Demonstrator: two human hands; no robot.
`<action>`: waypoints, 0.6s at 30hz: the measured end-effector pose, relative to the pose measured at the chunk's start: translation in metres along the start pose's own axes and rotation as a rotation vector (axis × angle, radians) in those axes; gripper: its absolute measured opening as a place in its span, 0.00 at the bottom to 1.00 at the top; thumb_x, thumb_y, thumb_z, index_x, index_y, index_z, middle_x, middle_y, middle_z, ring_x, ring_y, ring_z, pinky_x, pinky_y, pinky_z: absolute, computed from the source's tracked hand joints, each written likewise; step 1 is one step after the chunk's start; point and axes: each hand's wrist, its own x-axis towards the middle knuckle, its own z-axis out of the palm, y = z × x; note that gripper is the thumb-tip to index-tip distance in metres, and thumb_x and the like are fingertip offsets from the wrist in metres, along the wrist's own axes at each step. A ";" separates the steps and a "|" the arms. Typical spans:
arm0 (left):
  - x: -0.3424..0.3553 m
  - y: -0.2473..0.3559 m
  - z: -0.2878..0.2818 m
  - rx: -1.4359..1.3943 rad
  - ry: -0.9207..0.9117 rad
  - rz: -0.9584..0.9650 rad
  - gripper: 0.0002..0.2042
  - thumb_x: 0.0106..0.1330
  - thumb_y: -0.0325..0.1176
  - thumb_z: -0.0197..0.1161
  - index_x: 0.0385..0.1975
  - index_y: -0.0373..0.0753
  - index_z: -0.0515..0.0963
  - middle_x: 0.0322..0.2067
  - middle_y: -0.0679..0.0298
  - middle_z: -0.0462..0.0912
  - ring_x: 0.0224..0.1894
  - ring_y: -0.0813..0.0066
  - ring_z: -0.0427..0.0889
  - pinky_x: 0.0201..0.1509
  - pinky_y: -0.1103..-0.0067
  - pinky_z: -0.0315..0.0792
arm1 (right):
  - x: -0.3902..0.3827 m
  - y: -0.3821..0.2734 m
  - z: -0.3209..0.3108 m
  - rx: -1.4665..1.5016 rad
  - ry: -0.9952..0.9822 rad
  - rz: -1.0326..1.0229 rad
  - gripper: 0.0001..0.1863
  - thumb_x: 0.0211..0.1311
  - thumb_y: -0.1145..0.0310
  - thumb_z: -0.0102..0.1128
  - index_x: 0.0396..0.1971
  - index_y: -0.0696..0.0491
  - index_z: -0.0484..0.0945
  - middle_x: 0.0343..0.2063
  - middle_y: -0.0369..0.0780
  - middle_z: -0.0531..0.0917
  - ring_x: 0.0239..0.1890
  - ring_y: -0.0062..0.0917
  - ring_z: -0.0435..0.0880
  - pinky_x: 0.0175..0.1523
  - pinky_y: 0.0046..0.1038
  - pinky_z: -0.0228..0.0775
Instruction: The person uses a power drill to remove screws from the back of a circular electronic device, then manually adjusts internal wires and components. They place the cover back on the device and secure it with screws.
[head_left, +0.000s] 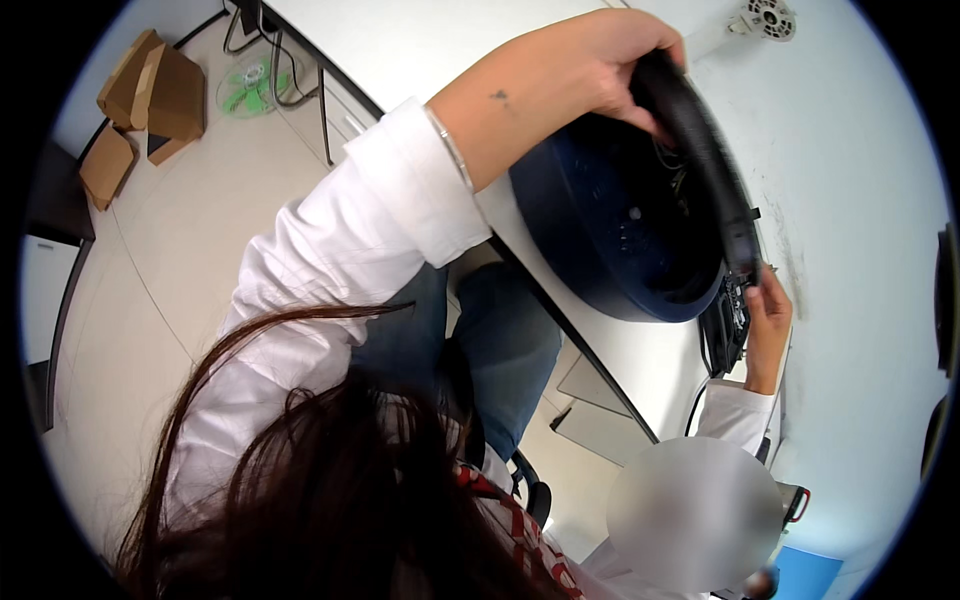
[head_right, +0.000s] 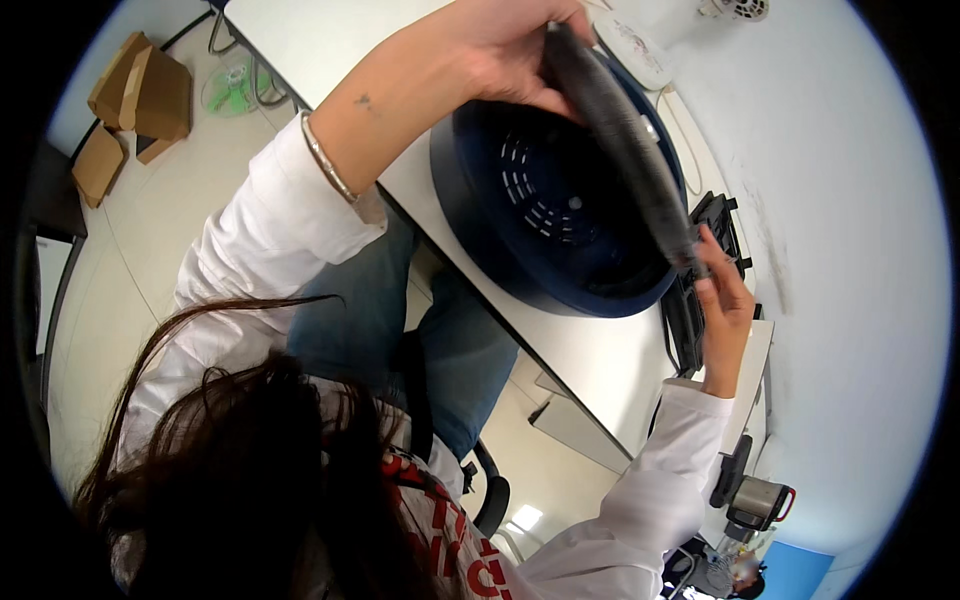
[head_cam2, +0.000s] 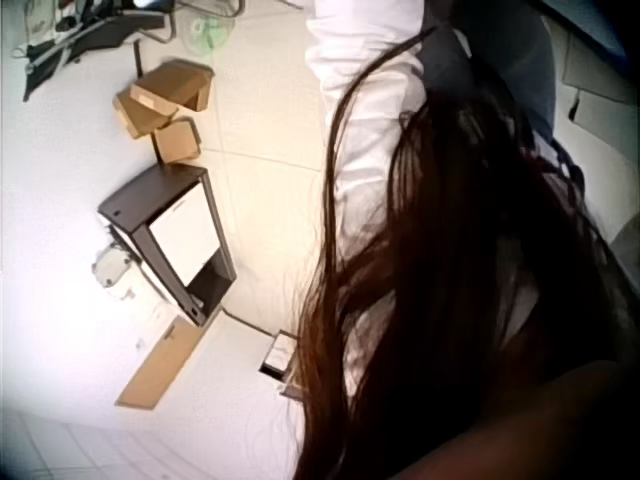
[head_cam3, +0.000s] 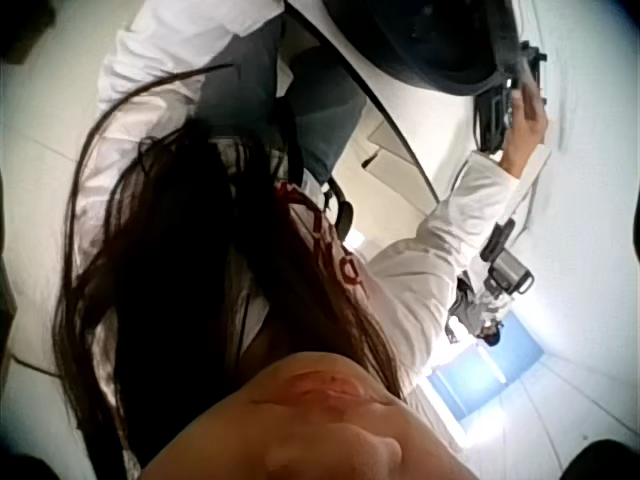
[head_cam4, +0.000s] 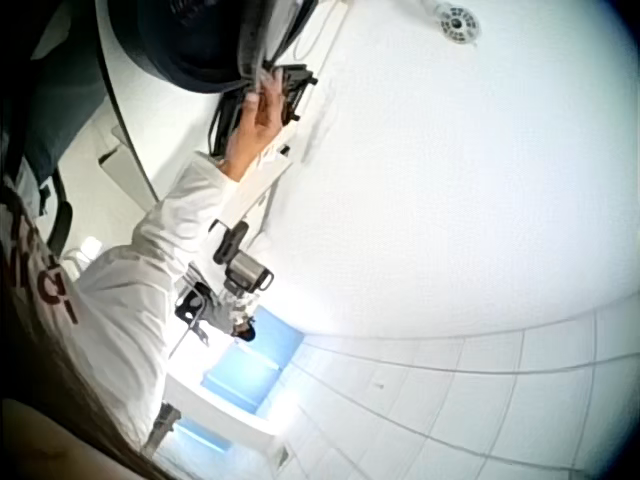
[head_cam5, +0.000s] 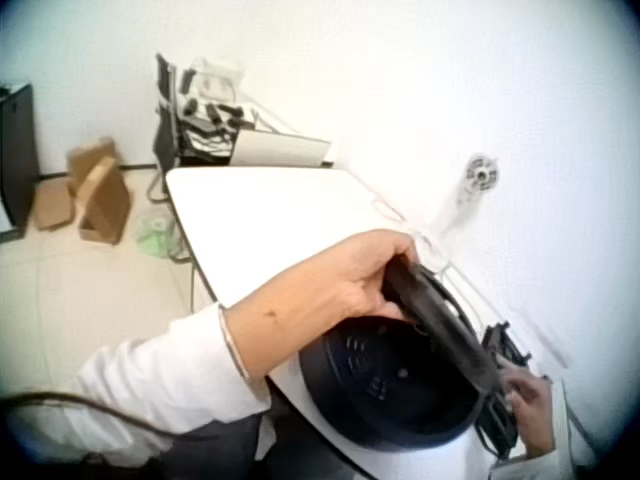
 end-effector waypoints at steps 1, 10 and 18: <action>-0.007 0.004 0.005 0.049 0.012 0.011 0.09 0.55 0.23 0.55 0.33 0.28 0.66 0.35 0.50 0.72 0.42 0.51 0.78 0.51 0.46 0.72 | 0.000 -0.002 0.006 -0.020 -0.007 -0.074 0.18 0.58 0.61 0.62 0.45 0.57 0.80 0.47 0.43 0.79 0.58 0.35 0.71 0.64 0.36 0.55; -0.019 0.034 -0.002 1.026 0.083 0.129 0.02 0.49 0.30 0.54 0.18 0.42 0.71 0.16 0.73 0.66 0.19 0.83 0.65 0.27 0.88 0.65 | -0.020 -0.051 0.053 -0.216 -0.049 -0.328 0.15 0.39 0.79 0.69 0.32 0.57 0.82 0.29 0.40 0.80 0.31 0.29 0.78 0.37 0.25 0.70; -0.003 0.028 -0.024 1.494 0.323 0.091 0.19 0.46 0.37 0.59 0.36 0.31 0.79 0.52 0.52 0.68 0.47 0.61 0.72 0.47 0.73 0.71 | -0.018 -0.052 0.055 -0.251 -0.112 -0.390 0.14 0.41 0.75 0.69 0.33 0.54 0.82 0.28 0.39 0.77 0.31 0.31 0.77 0.35 0.28 0.69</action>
